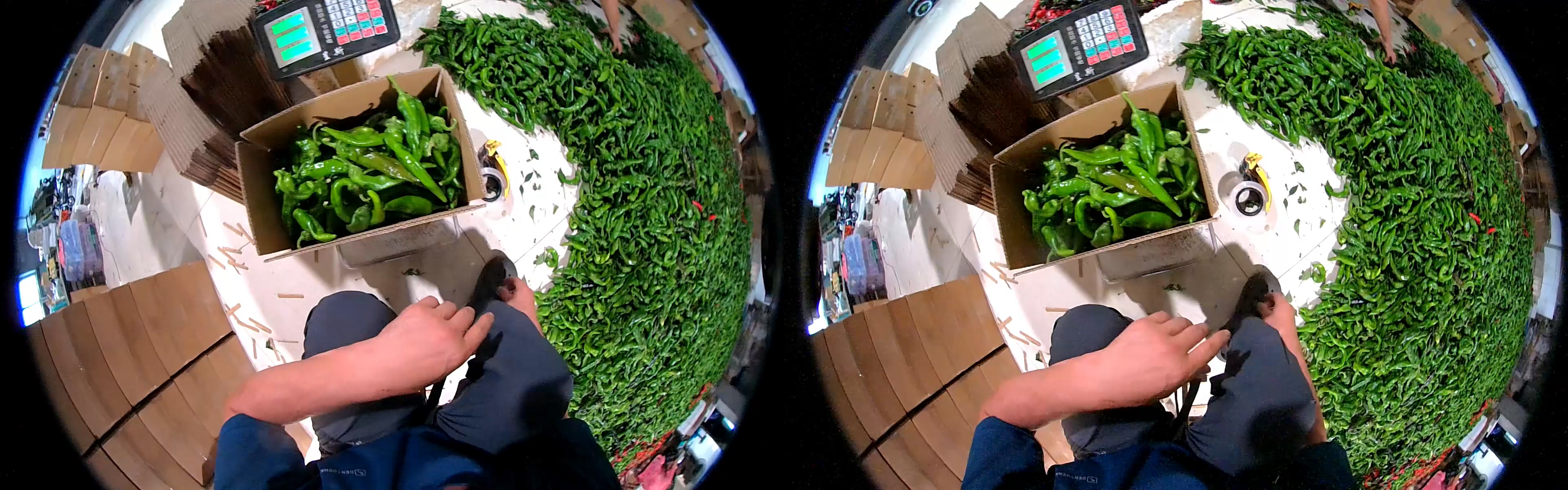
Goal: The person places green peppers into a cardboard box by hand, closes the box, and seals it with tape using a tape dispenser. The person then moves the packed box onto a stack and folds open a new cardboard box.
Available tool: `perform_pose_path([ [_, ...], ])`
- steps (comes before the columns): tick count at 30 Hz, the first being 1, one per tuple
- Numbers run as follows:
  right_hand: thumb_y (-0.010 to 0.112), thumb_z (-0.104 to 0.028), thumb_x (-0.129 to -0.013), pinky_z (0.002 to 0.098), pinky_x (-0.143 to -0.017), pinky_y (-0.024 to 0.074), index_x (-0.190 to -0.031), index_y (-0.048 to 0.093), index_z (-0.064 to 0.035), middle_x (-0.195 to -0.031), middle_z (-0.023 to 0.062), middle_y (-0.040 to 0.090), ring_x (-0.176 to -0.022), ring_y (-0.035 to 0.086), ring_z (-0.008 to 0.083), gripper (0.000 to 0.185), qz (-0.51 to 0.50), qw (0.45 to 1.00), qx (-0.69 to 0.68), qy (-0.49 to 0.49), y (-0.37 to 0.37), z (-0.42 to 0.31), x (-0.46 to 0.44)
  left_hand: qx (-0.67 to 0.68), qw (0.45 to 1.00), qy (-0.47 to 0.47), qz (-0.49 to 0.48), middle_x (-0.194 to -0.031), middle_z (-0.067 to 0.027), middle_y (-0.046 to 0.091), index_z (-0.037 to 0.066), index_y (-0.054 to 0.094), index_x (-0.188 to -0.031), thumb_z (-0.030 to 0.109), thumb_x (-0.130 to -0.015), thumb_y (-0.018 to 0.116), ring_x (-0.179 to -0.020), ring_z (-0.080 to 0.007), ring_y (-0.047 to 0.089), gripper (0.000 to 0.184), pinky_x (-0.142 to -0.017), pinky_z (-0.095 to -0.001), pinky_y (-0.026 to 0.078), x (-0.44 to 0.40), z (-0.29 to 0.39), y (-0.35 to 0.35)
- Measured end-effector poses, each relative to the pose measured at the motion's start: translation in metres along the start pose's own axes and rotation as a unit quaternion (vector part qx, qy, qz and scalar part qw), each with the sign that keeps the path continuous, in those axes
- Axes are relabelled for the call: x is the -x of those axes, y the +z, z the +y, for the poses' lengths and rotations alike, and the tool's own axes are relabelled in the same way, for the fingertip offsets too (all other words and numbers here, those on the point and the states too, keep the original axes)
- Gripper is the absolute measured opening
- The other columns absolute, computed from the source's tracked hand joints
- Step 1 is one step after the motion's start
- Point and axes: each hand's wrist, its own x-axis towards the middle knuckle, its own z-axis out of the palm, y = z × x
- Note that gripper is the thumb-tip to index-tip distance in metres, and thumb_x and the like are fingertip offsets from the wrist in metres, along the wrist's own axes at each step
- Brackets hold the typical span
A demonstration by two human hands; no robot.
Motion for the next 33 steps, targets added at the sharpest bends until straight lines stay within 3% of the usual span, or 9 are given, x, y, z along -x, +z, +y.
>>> perform_pose_path([
  [8, 0.071, -0.022, -0.089, 0.0433, -0.084, 0.0542, -0.117, 0.066, 0.0009, -0.1, 0.023, 0.072, -0.095, 0.07, 0.0385, 0.037, 0.012, 0.998, -0.03, -0.057, 0.01, 0.024, -0.015, -0.116, 0.971, -0.051, 0.204, -0.136, -0.0145, 0.061, 0.008, 0.065, -0.126, 0.013, -0.079, 0.077, -0.13, -0.0348, 0.057, 0.048, -0.106, -0.0444, 0.047, -0.011, -0.046, -0.076],
  [13, 0.069, -0.022, -0.091, 0.0447, -0.086, 0.0541, -0.115, 0.066, 0.0013, -0.106, 0.0255, 0.071, -0.1, 0.069, 0.0403, 0.034, -0.002, 0.997, -0.045, -0.063, 0.001, 0.0, -0.017, -0.319, 0.936, -0.09, 0.119, -0.146, -0.0179, 0.053, 0.009, 0.053, -0.142, 0.025, -0.09, 0.072, -0.139, -0.0385, 0.046, 0.058, -0.115, -0.0479, 0.037, -0.054, -0.153, -0.092],
  [16, 0.068, -0.023, -0.092, 0.0445, -0.089, 0.0538, -0.116, 0.066, 0.0008, -0.108, 0.0249, 0.071, -0.102, 0.068, 0.0404, 0.034, -0.006, 0.995, -0.066, -0.069, 0.003, -0.009, -0.023, -0.243, 0.946, -0.17, 0.133, -0.15, -0.0167, 0.048, 0.008, 0.049, -0.144, 0.04, -0.096, 0.065, -0.14, -0.0346, 0.045, 0.06, -0.114, -0.0484, 0.038, -0.064, -0.184, -0.093],
  [20, 0.067, -0.023, -0.092, 0.0449, -0.092, 0.0537, -0.117, 0.067, -0.0009, -0.11, 0.0237, 0.071, -0.103, 0.069, 0.0398, 0.033, 0.0, 0.995, -0.078, -0.062, 0.006, -0.006, -0.026, -0.38, 0.919, -0.108, -0.002, -0.16, -0.0205, 0.033, 0.008, 0.043, -0.151, 0.05, -0.094, 0.063, -0.146, -0.0511, 0.027, 0.073, -0.12, -0.0575, 0.023, -0.068, -0.155, -0.045],
  [23, 0.067, -0.025, -0.09, 0.0472, -0.091, 0.0533, -0.116, 0.068, -0.0011, -0.107, 0.024, 0.071, -0.102, 0.068, 0.0417, 0.035, 0.01, 0.996, -0.085, -0.031, 0.006, -0.002, -0.026, -0.169, 0.966, -0.178, 0.078, -0.163, -0.0213, 0.028, 0.013, 0.038, -0.156, 0.043, -0.094, 0.064, -0.147, -0.0452, 0.03, 0.073, -0.12, -0.0585, 0.022, -0.065, -0.188, -0.073],
  [25, 0.064, -0.025, -0.091, 0.0488, -0.087, 0.0544, -0.108, 0.069, -0.0019, -0.103, 0.0223, 0.072, -0.098, 0.068, 0.0422, 0.029, 0.062, 0.997, -0.038, 0.001, 0.0, 0.001, -0.029, -0.182, 0.952, -0.241, 0.058, -0.166, -0.0212, 0.022, 0.017, 0.032, -0.159, 0.045, -0.096, 0.061, -0.149, -0.0449, 0.029, 0.075, -0.12, -0.055, 0.023, -0.057, -0.186, -0.052],
  [28, 0.061, -0.024, -0.092, 0.0494, -0.083, 0.0563, -0.101, 0.069, -0.003, -0.101, 0.0212, 0.072, -0.094, 0.07, 0.04, 0.025, 0.165, 0.981, 0.036, 0.092, -0.016, 0.024, -0.05, -0.268, 0.945, -0.179, 0.053, -0.167, -0.0193, 0.018, 0.017, 0.033, -0.158, 0.043, -0.097, 0.06, -0.148, -0.0448, 0.03, 0.072, -0.12, -0.052, 0.025, -0.049, -0.162, -0.035],
  [31, 0.062, -0.026, -0.091, 0.0506, -0.08, 0.0577, -0.102, 0.067, -0.0022, -0.1, 0.0231, 0.072, -0.091, 0.072, 0.0392, 0.027, 0.308, 0.936, 0.109, 0.128, -0.054, 0.066, -0.082, -0.167, 0.957, -0.221, 0.089, -0.168, -0.0165, 0.019, 0.016, 0.035, -0.158, 0.044, -0.098, 0.057, -0.15, -0.0409, 0.029, 0.07, -0.122, -0.0495, 0.024, -0.047, -0.16, -0.049],
  [33, 0.064, -0.029, -0.089, 0.0515, -0.08, 0.0577, -0.105, 0.065, -0.0003, -0.101, 0.0242, 0.072, -0.092, 0.071, 0.0412, 0.032, 0.295, 0.934, 0.133, 0.152, -0.07, 0.083, -0.096, -0.133, 0.965, -0.174, 0.142, -0.165, -0.0149, 0.028, 0.013, 0.042, -0.155, 0.042, -0.099, 0.054, -0.151, -0.0339, 0.03, 0.064, -0.122, -0.0481, 0.025, -0.04, -0.154, -0.062],
])
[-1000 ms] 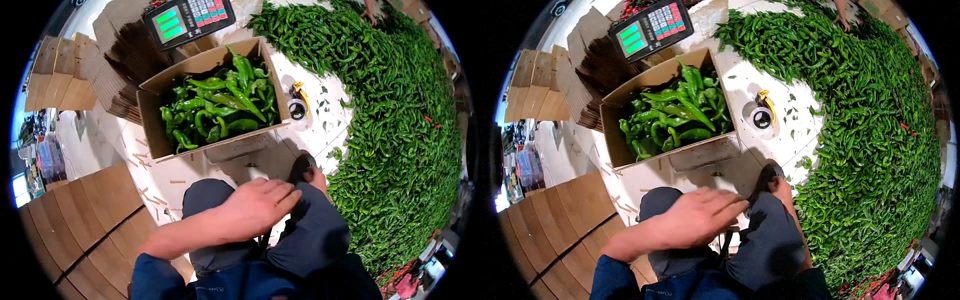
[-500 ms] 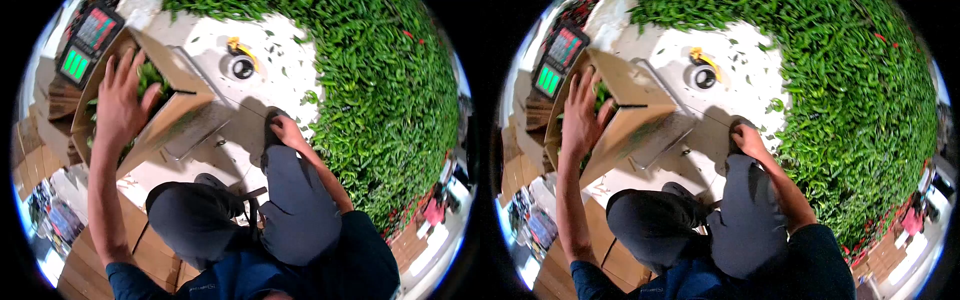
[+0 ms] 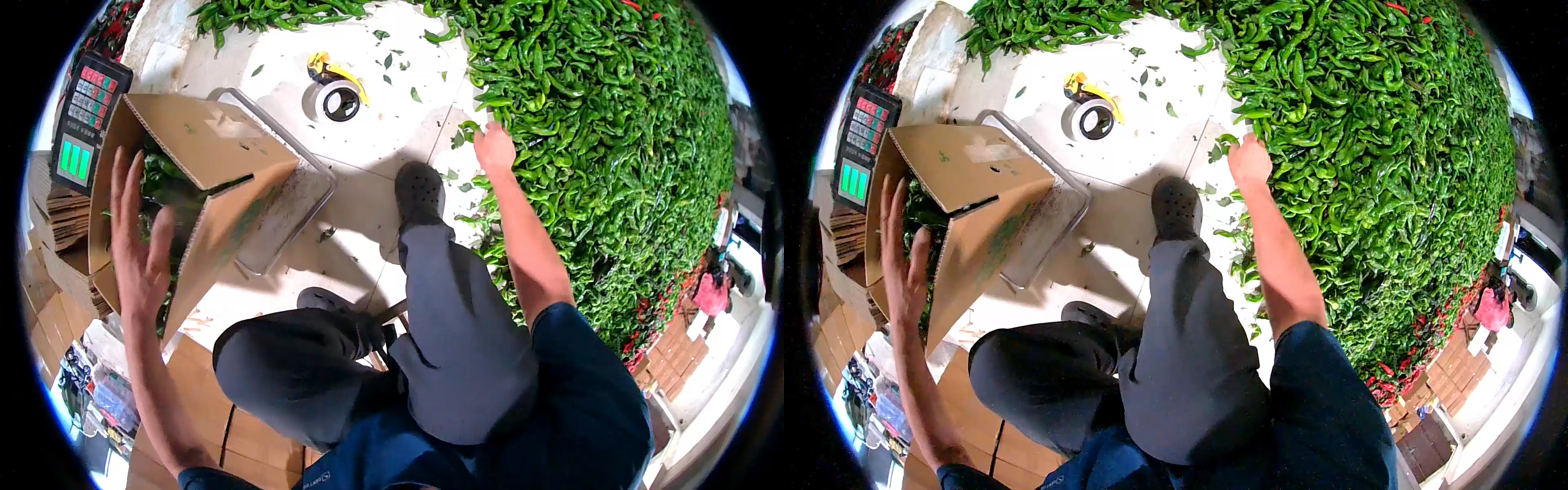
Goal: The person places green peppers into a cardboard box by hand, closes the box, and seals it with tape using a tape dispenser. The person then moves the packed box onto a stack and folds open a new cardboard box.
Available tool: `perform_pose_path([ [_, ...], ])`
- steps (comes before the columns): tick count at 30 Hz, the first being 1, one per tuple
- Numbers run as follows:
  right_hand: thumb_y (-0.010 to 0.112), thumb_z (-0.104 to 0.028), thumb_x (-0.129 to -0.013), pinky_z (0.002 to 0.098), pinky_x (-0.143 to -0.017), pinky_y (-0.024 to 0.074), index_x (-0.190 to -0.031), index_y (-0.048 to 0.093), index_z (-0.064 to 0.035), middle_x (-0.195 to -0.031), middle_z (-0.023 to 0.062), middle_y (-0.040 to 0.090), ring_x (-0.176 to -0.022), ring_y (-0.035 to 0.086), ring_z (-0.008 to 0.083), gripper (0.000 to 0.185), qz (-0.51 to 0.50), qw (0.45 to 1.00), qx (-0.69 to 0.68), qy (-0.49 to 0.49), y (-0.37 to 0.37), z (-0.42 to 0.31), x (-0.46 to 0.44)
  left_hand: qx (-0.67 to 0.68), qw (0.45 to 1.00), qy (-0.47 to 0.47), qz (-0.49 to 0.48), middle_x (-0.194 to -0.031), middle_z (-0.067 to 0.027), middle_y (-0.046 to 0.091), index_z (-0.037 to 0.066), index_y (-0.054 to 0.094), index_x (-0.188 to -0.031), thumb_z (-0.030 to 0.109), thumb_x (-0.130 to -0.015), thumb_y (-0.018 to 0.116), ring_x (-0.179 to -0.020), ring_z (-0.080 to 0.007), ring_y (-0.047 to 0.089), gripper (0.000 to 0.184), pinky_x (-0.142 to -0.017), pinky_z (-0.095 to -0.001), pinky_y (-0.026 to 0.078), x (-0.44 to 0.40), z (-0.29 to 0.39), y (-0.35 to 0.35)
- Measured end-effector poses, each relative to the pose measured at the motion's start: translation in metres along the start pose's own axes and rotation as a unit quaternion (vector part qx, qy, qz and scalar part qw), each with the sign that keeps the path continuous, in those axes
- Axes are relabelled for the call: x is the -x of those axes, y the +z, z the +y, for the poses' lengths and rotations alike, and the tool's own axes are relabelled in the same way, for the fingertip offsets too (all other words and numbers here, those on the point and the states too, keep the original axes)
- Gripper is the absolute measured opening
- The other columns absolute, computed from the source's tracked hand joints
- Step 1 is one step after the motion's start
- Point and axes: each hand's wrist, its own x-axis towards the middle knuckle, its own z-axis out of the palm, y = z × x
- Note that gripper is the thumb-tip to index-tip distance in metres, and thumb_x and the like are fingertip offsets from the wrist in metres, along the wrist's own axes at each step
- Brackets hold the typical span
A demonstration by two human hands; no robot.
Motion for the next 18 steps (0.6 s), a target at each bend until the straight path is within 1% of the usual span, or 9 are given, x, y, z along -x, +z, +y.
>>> perform_pose_path([
  [4, 0.068, -0.038, -0.086, 0.0501, -0.087, 0.0565, -0.105, 0.068, 0.005, -0.104, 0.0284, 0.071, -0.1, 0.07, 0.0433, 0.047, -0.152, 0.987, -0.028, 0.04, 0.006, 0.012, -0.029, -0.129, 0.989, 0.043, -0.063, -0.158, -0.018, 0.04, 0.009, 0.047, -0.15, 0.042, -0.1, 0.051, -0.147, -0.038, 0.036, 0.06, -0.12, -0.0475, 0.029, 0.021, -0.009, -0.045],
  [6, 0.069, -0.04, -0.083, 0.0476, -0.086, 0.0555, -0.09, 0.073, 0.0023, -0.093, 0.0246, 0.073, -0.093, 0.071, 0.041, 0.043, -0.152, 0.987, -0.017, 0.043, 0.032, 0.031, -0.039, -0.177, 0.98, 0.013, -0.086, -0.157, -0.019, 0.042, 0.007, 0.049, -0.148, 0.038, -0.098, 0.056, -0.146, -0.039, 0.037, 0.06, -0.119, -0.0473, 0.031, 0.041, -0.028, -0.061],
  [7, 0.068, -0.044, -0.085, 0.0482, -0.077, 0.0552, -0.087, 0.072, 0.0026, -0.088, 0.0235, 0.072, -0.083, 0.07, 0.0401, 0.046, -0.16, 0.985, 0.027, -0.062, 0.039, 0.042, -0.043, -0.15, 0.984, -0.005, -0.097, -0.155, -0.0198, 0.044, 0.005, 0.05, -0.146, 0.024, -0.088, 0.067, -0.145, -0.0393, 0.039, 0.064, -0.118, -0.0472, 0.034, 0.045, -0.029, -0.068],
  [9, 0.064, -0.044, -0.088, 0.0465, -0.059, 0.0479, -0.074, 0.069, -0.0017, -0.069, 0.0142, 0.066, -0.058, 0.06, 0.0263, 0.044, -0.189, 0.981, 0.033, -0.023, 0.036, 0.048, -0.051, -0.169, 0.979, -0.044, -0.102, -0.154, -0.0184, 0.045, 0.006, 0.049, -0.147, 0.011, -0.077, 0.076, -0.14, -0.0399, 0.044, 0.075, -0.116, -0.0468, 0.037, 0.059, -0.021, -0.077],
  [10, 0.06, -0.036, -0.092, 0.0458, -0.059, 0.0486, -0.073, 0.069, -0.0018, -0.07, 0.0127, 0.068, -0.058, 0.061, 0.0265, 0.04, -0.126, 0.991, -0.041, -0.026, 0.006, 0.033, -0.039, -0.171, 0.978, -0.056, -0.104, -0.155, -0.0171, 0.045, 0.007, 0.049, -0.147, 0.01, -0.076, 0.077, -0.139, -0.0397, 0.046, 0.077, -0.115, -0.0466, 0.039, 0.065, -0.02, -0.081],
  [12, 0.065, -0.025, -0.086, 0.0411, -0.066, 0.0549, -0.084, 0.074, -0.0035, -0.085, 0.0159, 0.074, -0.072, 0.069, 0.0316, 0.023, -0.076, 0.997, 0.006, -0.007, -0.033, 0.042, -0.048, -0.183, 0.973, -0.088, -0.109, -0.155, -0.0139, 0.044, 0.012, 0.049, -0.148, 0.011, -0.076, 0.079, -0.134, -0.0383, 0.05, 0.078, -0.111, -0.0458, 0.042, 0.08, -0.023, -0.092],
  [14, 0.067, -0.01, -0.082, 0.046, -0.091, 0.0557, -0.121, 0.067, 0.0095, -0.117, 0.0292, 0.069, -0.103, 0.069, 0.0408, 0.044, 0.085, 0.996, -0.003, -0.027, -0.07, 0.044, -0.052, -0.154, 0.976, -0.132, -0.075, -0.146, -0.0138, 0.055, 0.012, 0.055, -0.142, 0.011, -0.078, 0.079, -0.129, -0.0366, 0.055, 0.068, -0.106, -0.0444, 0.047, 0.103, -0.033, -0.1],
  [16, 0.064, -0.009, -0.087, 0.0425, -0.097, 0.0522, -0.127, 0.06, 0.0133, -0.118, 0.0291, 0.067, -0.108, 0.067, 0.0346, 0.046, 0.095, 0.985, -0.098, -0.105, -0.12, 0.009, -0.054, -0.098, 0.974, -0.184, -0.093, -0.141, -0.016, 0.059, 0.01, 0.058, -0.139, 0.009, -0.081, 0.076, -0.128, -0.0371, 0.057, 0.061, -0.105, -0.0434, 0.048, 0.116, -0.041, -0.107],
  [18, 0.064, -0.014, -0.093, 0.0344, -0.09, 0.0541, -0.134, 0.057, 0.0085, -0.11, 0.022, 0.07, -0.1, 0.067, 0.0249, 0.047, 0.063, 0.957, -0.243, -0.147, -0.156, -0.039, -0.049, -0.16, 0.982, -0.091, -0.041, -0.122, -0.0138, 0.067, 0.009, 0.064, -0.129, 0.017, -0.081, 0.079, -0.111, -0.0346, 0.066, 0.05, -0.093, -0.042, 0.054, 0.121, -0.046, -0.098],
])
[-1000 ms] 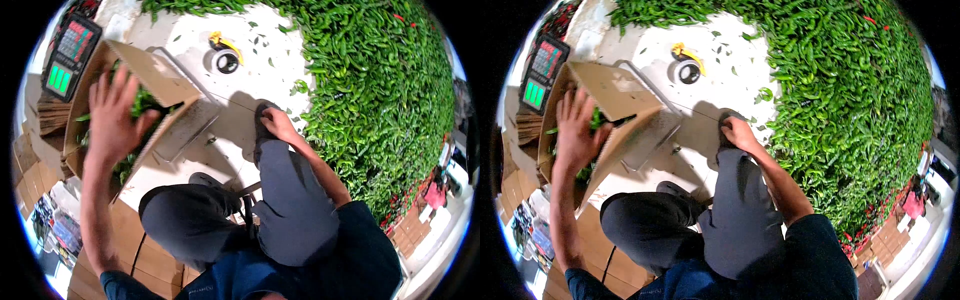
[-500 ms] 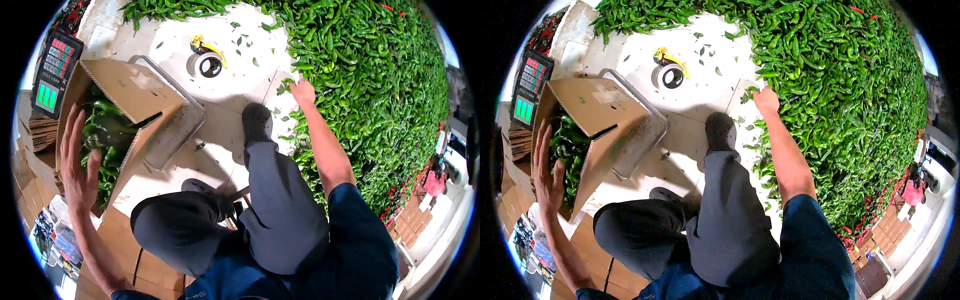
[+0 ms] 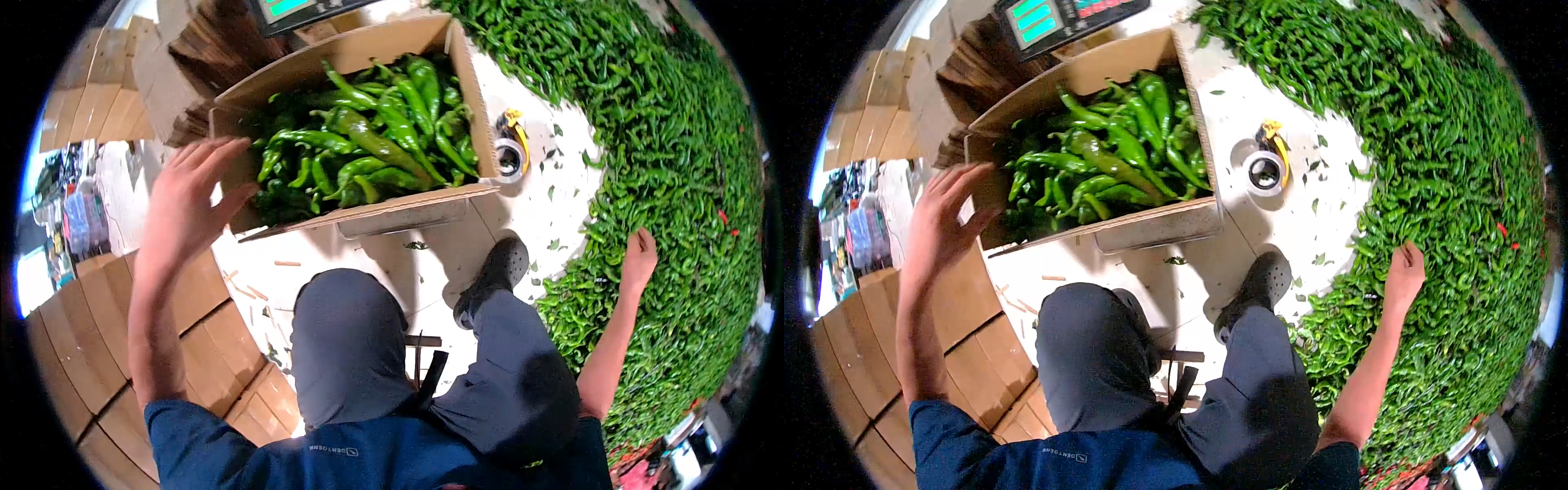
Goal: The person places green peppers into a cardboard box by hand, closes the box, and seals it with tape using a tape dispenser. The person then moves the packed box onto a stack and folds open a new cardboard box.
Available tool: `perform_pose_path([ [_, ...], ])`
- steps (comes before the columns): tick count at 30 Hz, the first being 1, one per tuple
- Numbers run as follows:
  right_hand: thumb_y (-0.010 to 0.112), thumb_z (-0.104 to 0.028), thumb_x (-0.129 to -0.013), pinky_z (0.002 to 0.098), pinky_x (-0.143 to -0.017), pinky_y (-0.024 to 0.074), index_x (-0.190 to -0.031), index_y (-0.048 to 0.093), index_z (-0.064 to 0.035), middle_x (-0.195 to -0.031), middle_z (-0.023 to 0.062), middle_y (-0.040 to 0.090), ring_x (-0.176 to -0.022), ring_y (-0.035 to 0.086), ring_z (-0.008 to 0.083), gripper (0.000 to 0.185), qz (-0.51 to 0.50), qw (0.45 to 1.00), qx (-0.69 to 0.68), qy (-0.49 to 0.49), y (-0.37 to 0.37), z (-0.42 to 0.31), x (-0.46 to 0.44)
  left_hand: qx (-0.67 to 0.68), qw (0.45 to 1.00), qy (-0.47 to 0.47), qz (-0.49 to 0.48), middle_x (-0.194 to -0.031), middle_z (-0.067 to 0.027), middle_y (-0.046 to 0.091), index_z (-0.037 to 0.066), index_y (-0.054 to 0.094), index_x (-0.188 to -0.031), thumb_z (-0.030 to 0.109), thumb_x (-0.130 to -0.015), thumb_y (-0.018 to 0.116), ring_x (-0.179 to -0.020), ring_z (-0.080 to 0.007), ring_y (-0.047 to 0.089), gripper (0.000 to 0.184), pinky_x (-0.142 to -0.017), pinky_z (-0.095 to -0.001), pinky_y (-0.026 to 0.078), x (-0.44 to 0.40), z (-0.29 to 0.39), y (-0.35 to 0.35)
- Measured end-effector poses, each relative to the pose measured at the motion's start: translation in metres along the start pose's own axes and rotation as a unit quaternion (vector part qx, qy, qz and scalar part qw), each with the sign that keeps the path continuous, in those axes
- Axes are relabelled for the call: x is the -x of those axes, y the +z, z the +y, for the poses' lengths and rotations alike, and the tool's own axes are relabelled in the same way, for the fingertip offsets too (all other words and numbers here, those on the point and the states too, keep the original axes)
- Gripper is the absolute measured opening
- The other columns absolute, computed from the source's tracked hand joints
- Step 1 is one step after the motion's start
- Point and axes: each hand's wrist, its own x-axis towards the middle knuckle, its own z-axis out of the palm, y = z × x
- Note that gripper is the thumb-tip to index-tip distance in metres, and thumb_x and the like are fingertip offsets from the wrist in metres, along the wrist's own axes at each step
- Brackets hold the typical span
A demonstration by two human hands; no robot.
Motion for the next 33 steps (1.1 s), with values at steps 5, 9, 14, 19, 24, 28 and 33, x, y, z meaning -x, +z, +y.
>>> perform_pose_path([
  [5, 0.065, -0.023, -0.098, 0.0258, -0.071, 0.0522, -0.14, 0.054, 0.0014, -0.091, 0.0087, 0.071, -0.08, 0.065, 0.0133, 0.049, -0.258, 0.959, -0.095, -0.063, 0.02, -0.267, 0.048, 0.154, 0.929, -0.309, 0.131, -0.104, -0.0173, 0.071, 0.003, 0.059, -0.127, 0.03, -0.092, 0.074, -0.093, -0.027, 0.068, 0.046, -0.08, -0.0357, 0.054, 0.007, -0.008, 0.035],
  [9, 0.062, -0.03, -0.094, 0.0454, -0.08, 0.054, -0.139, 0.051, 0.0015, -0.094, 0.0259, 0.07, -0.086, 0.07, 0.0375, 0.056, -0.352, 0.899, 0.059, -0.254, 0.073, -0.373, 0.068, 0.385, 0.86, -0.335, -0.02, -0.089, -0.0171, 0.071, -0.008, 0.063, -0.107, 0.037, -0.098, 0.06, -0.082, -0.0233, 0.066, 0.046, -0.077, -0.0394, 0.052, 0.012, -0.04, 0.085],
  [14, 0.057, -0.016, -0.087, 0.0516, -0.084, 0.0533, -0.139, 0.049, -0.0017, -0.097, 0.0301, 0.069, -0.09, 0.067, 0.0472, 0.055, -0.325, 0.876, 0.075, -0.35, 0.095, -0.386, 0.051, 0.345, 0.888, -0.3, 0.048, -0.083, -0.0289, 0.066, -0.009, 0.063, -0.098, 0.02, -0.091, 0.053, -0.079, -0.0354, 0.069, 0.032, -0.075, -0.0456, 0.052, 0.019, -0.023, 0.057],
  [19, 0.055, -0.013, -0.087, 0.0494, -0.081, 0.0559, -0.15, 0.04, -0.0103, -0.095, 0.027, 0.071, -0.084, 0.07, 0.044, 0.065, -0.305, 0.884, 0.02, -0.354, 0.044, -0.411, 0.067, 0.503, 0.807, -0.271, 0.149, -0.081, -0.023, 0.067, -0.009, 0.061, -0.094, 0.017, -0.088, 0.054, -0.076, -0.032, 0.066, 0.027, -0.077, -0.0439, 0.052, 0.039, -0.012, 0.021],
  [24, 0.053, -0.015, -0.087, 0.0541, -0.081, 0.0545, -0.155, 0.033, -0.012, -0.09, 0.0308, 0.069, -0.081, 0.068, 0.048, 0.07, -0.291, 0.876, 0.053, -0.379, 0.101, -0.359, 0.076, 0.307, 0.917, -0.249, 0.056, -0.097, -0.0334, 0.067, -0.011, 0.058, -0.105, 0.016, -0.09, 0.05, -0.094, -0.0498, 0.064, 0.033, -0.089, -0.0561, 0.05, 0.027, -0.013, 0.086],
  [28, 0.052, -0.017, -0.087, 0.053, -0.085, 0.0553, -0.156, 0.031, -0.0125, -0.096, 0.0293, 0.07, -0.085, 0.069, 0.0469, 0.072, -0.285, 0.882, 0.085, -0.366, 0.087, -0.366, 0.07, 0.298, 0.922, -0.205, 0.138, -0.095, -0.0341, 0.066, -0.01, 0.058, -0.101, 0.015, -0.089, 0.05, -0.092, -0.0518, 0.063, 0.029, -0.087, -0.0552, 0.05, 0.038, -0.016, 0.084],
  [33, 0.047, -0.014, -0.09, 0.0485, -0.087, 0.0566, -0.159, 0.028, -0.0191, -0.102, 0.0286, 0.071, -0.09, 0.071, 0.0439, 0.071, -0.308, 0.875, 0.042, -0.37, 0.059, -0.393, 0.072, 0.415, 0.867, -0.251, 0.113, -0.092, -0.0329, 0.066, -0.005, 0.056, -0.111, 0.015, -0.089, 0.051, -0.09, -0.0522, 0.063, 0.03, -0.085, -0.0555, 0.051, 0.048, -0.005, 0.035],
])
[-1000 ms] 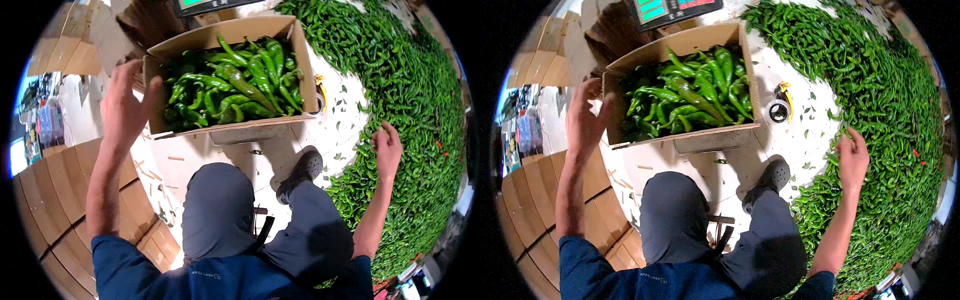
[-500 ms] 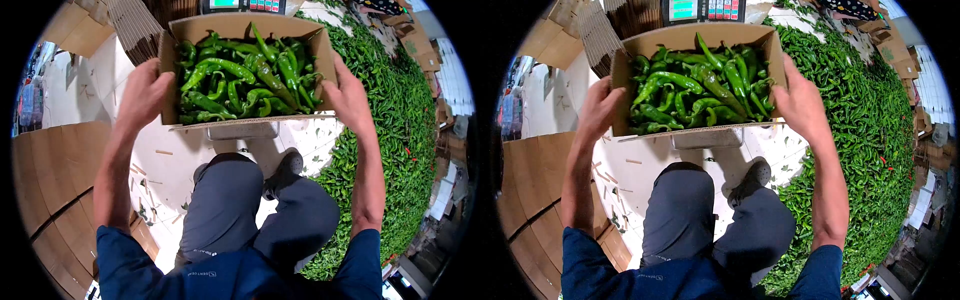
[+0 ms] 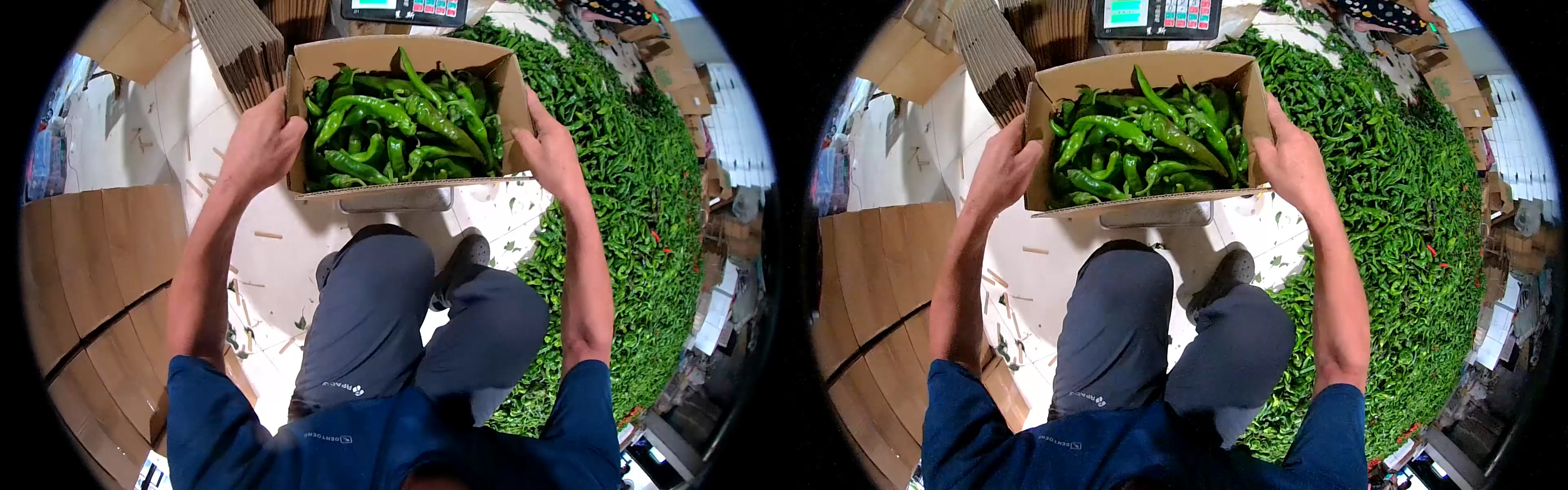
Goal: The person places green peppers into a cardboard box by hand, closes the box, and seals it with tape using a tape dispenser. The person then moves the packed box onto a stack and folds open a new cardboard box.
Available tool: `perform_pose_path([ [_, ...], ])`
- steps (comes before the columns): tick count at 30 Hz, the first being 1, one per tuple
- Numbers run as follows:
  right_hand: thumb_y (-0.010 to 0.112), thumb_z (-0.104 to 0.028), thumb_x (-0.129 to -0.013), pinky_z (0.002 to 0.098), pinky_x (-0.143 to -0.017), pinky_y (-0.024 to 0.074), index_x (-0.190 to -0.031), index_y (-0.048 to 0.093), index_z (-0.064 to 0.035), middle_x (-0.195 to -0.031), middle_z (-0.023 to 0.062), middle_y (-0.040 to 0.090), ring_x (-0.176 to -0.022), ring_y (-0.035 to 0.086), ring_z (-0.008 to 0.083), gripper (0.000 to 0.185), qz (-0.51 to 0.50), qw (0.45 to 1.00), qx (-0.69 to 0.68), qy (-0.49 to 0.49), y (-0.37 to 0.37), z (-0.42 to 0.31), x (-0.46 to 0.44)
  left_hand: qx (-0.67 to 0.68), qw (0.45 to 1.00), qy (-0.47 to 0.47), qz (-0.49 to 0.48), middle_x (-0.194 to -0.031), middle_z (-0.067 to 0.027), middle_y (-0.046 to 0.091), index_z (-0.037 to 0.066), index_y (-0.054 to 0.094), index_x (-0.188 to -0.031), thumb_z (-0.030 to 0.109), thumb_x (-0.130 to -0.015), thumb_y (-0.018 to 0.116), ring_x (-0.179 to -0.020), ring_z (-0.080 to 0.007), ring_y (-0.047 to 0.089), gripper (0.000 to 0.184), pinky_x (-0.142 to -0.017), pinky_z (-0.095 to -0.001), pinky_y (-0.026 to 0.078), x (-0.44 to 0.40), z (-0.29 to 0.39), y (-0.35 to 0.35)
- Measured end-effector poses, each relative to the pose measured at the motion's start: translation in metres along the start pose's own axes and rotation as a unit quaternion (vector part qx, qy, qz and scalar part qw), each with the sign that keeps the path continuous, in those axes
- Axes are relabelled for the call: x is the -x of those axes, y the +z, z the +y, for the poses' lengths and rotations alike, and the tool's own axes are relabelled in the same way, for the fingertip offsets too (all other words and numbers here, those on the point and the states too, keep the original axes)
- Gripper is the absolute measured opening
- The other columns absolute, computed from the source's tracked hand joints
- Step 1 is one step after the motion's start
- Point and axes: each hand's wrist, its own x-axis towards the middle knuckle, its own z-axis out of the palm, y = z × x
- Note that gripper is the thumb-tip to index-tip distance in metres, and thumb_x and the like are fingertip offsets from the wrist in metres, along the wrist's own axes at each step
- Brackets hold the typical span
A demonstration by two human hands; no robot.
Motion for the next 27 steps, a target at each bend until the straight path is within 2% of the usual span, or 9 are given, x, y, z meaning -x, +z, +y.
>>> perform_pose_path([
  [4, 0.048, -0.016, -0.09, 0.0494, -0.087, 0.0565, -0.158, 0.029, -0.0164, -0.097, 0.0315, 0.07, -0.085, 0.07, 0.0454, 0.071, -0.006, 0.999, 0.039, 0.022, 0.049, 0.029, 0.008, -0.156, 0.987, 0.043, -0.019, -0.098, -0.0333, 0.066, -0.006, 0.052, -0.119, 0.014, -0.089, 0.049, -0.092, -0.0525, 0.063, 0.036, -0.085, -0.0556, 0.051, -0.013, -0.043, 0.041],
  [12, 0.052, -0.018, -0.089, 0.0517, -0.084, 0.0554, -0.158, 0.03, -0.022, -0.092, 0.0271, 0.071, -0.082, 0.068, 0.0463, 0.073, 0.004, 1.0, 0.002, 0.021, 0.047, 0.021, 0.004, -0.084, 0.996, 0.01, 0.024, -0.1, -0.0349, 0.065, -0.008, 0.06, -0.111, 0.017, -0.087, 0.049, -0.096, -0.0494, 0.064, 0.036, -0.088, -0.0545, 0.049, -0.014, -0.05, 0.046],
  [15, 0.052, -0.024, -0.09, 0.0536, -0.082, 0.0541, -0.159, 0.027, -0.0172, -0.088, 0.0286, 0.07, -0.081, 0.067, 0.0484, 0.074, -0.041, 0.995, 0.08, 0.032, 0.053, 0.023, 0.003, -0.136, 0.989, 0.049, -0.021, -0.102, -0.0346, 0.064, -0.007, 0.054, -0.122, 0.021, -0.089, 0.052, -0.087, -0.0509, 0.064, 0.044, -0.086, -0.0555, 0.051, -0.022, -0.043, 0.045],
  [16, 0.052, -0.025, -0.09, 0.0542, -0.081, 0.0536, -0.159, 0.025, -0.0156, -0.087, 0.0292, 0.07, -0.08, 0.067, 0.0491, 0.075, -0.055, 0.994, 0.087, 0.038, 0.049, 0.019, 0.005, -0.21, 0.973, 0.002, -0.092, -0.117, -0.0311, 0.062, -0.005, 0.047, -0.138, 0.026, -0.09, 0.055, -0.098, -0.0468, 0.064, 0.057, -0.093, -0.0545, 0.048, -0.023, -0.034, 0.037],
  [17, 0.054, -0.029, -0.092, 0.0536, -0.082, 0.0537, -0.159, 0.028, -0.0136, -0.088, 0.0291, 0.07, -0.082, 0.067, 0.049, 0.073, -0.059, 0.992, 0.097, 0.057, 0.044, 0.016, 0.003, -0.207, 0.976, 0.069, -0.012, -0.122, -0.0299, 0.061, -0.003, 0.044, -0.142, 0.027, -0.091, 0.055, -0.107, -0.045, 0.06, 0.06, -0.098, -0.0526, 0.045, -0.021, -0.03, 0.033],
  [20, 0.058, -0.044, -0.095, 0.0455, -0.085, 0.0554, -0.154, 0.042, -0.009, -0.091, 0.0267, 0.072, -0.085, 0.072, 0.0391, 0.07, -0.043, 0.998, -0.008, 0.049, 0.04, 0.031, 0.0, -0.218, 0.935, 0.245, 0.135, -0.15, -0.0251, 0.042, 0.003, 0.036, -0.154, 0.033, -0.094, 0.056, -0.138, -0.0411, 0.04, 0.069, -0.117, -0.0472, 0.031, -0.015, -0.028, 0.029],
  [21, 0.061, -0.049, -0.097, 0.0354, -0.087, 0.0544, -0.147, 0.053, -0.0068, -0.098, 0.0225, 0.074, -0.09, 0.071, 0.0226, 0.066, -0.03, 0.994, -0.086, 0.067, 0.031, 0.023, -0.004, -0.159, 0.947, 0.253, 0.122, -0.151, -0.0248, 0.041, 0.002, 0.035, -0.154, 0.032, -0.094, 0.055, -0.139, -0.0409, 0.04, 0.069, -0.118, -0.0461, 0.03, -0.02, -0.031, 0.033],
  [25, 0.06, -0.032, -0.101, 0.0305, -0.078, 0.0522, -0.148, 0.05, -0.0064, -0.094, 0.0131, 0.072, -0.082, 0.062, 0.0124, 0.055, 0.021, 0.965, -0.256, 0.061, 0.044, 0.04, -0.03, 0.158, 0.947, 0.229, 0.162, -0.148, -0.0245, 0.044, -0.001, 0.036, -0.151, 0.02, -0.095, 0.058, -0.139, -0.0354, 0.042, 0.064, -0.118, -0.0413, 0.03, -0.041, -0.044, 0.055],
  [27, 0.06, -0.032, -0.1, 0.0312, -0.075, 0.0517, -0.15, 0.047, -0.0067, -0.088, 0.013, 0.07, -0.077, 0.061, 0.0143, 0.057, 0.042, 0.984, -0.175, 0.008, 0.059, 0.042, -0.034, 0.144, 0.949, 0.149, 0.237, -0.15, -0.0239, 0.042, -0.002, 0.038, -0.148, 0.012, -0.092, 0.059, -0.138, -0.0328, 0.043, 0.061, -0.117, -0.039, 0.032, -0.05, -0.053, 0.056],
])
